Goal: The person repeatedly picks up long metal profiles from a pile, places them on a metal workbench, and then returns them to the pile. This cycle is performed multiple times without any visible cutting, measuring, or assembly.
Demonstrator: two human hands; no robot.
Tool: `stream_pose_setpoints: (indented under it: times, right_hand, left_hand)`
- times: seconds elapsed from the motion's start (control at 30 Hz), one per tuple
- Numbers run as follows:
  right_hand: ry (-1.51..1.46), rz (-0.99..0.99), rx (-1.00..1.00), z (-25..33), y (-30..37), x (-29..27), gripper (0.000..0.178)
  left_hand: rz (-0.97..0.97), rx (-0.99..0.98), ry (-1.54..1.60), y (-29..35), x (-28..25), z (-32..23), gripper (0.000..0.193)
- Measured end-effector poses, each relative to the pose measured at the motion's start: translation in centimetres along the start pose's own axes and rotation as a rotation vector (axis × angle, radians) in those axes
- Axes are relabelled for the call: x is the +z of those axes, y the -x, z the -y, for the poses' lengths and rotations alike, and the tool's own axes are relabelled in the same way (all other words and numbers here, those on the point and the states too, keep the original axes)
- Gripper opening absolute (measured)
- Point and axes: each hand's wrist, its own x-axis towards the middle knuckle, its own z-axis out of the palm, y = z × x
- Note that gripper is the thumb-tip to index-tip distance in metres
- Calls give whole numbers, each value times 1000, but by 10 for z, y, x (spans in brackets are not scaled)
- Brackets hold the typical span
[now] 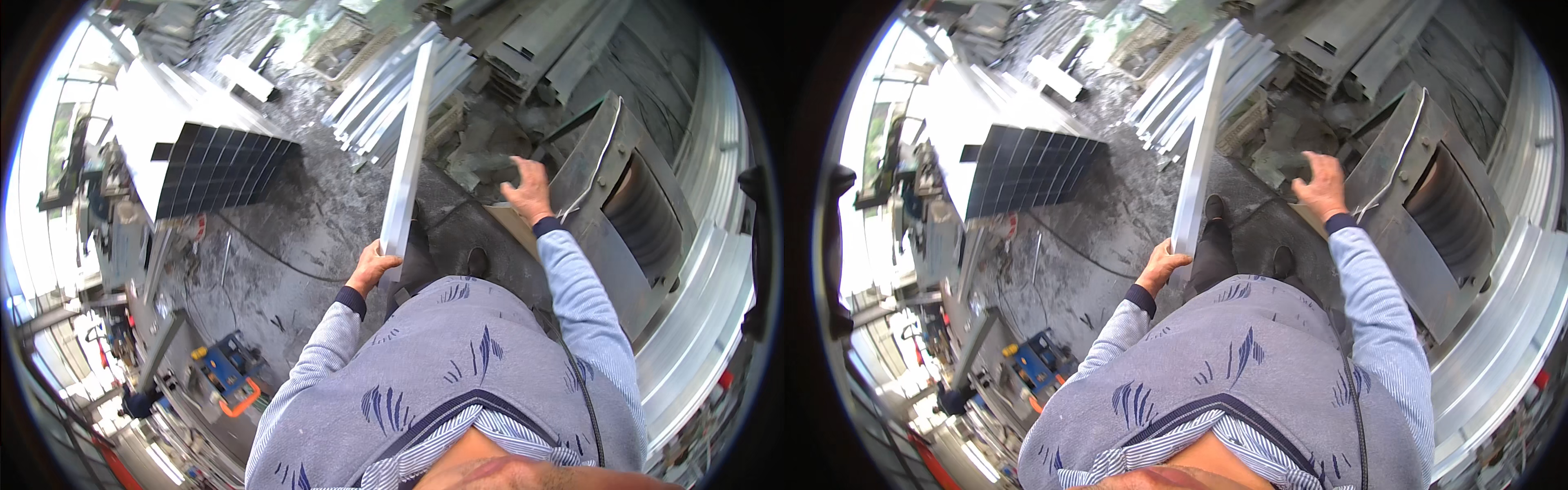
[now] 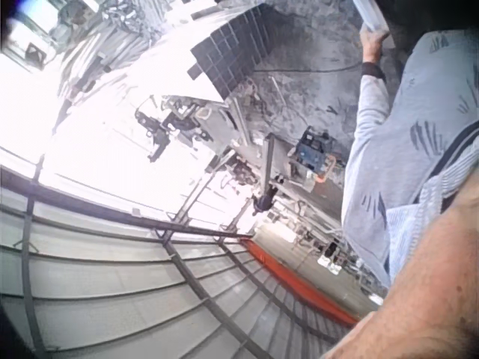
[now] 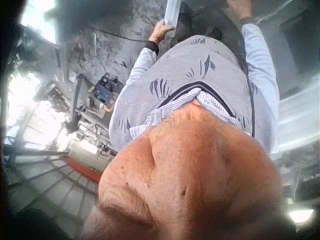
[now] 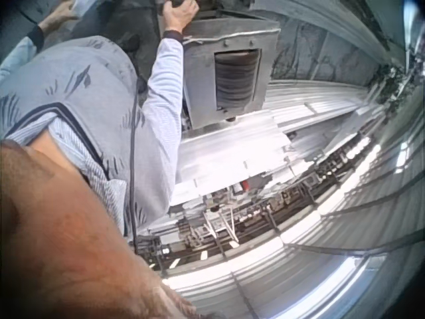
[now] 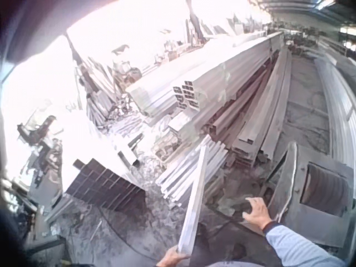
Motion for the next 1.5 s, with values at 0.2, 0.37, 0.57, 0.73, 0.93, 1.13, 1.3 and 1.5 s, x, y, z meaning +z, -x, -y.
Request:
stream_pose_setpoints:
  times: [0.2, 0.37, 0.57, 0.73, 0.93, 1.13, 1.3, 1.5]
  right_hand:
    - [-1943, 817, 469, 129, 73, 43, 69]
    - [-1920, 512, 627, 162, 112, 12, 53]
    - [-1896, 178, 544, 171, 161, -17, 49]
    - [-1789, 139, 533, 188, 231, -29, 49]
    - [-1804, 372, 532, 178, 314, -52, 59]
    - [-1961, 376, 380, 165, 366, -81, 69]
    - [-2017, 350, 312, 163, 380, -88, 76]
    - [-1904, 195, 344, 137, 386, -107, 71]
  left_hand:
    - [79, 132, 92, 91, 75, -28, 65]
    - [-82, 259, -97, 134, 119, -44, 67]
    - [-361, 301, -368, 169, 147, -33, 67]
    - [-396, 377, -572, 207, 165, 5, 73]
    - [-429, 578, -664, 258, 204, 54, 75]
    - [-361, 696, -724, 279, 221, 67, 81]
    - [-345, 783, -717, 275, 232, 59, 75]
    - [-302, 848, -732, 272, 268, 47, 67]
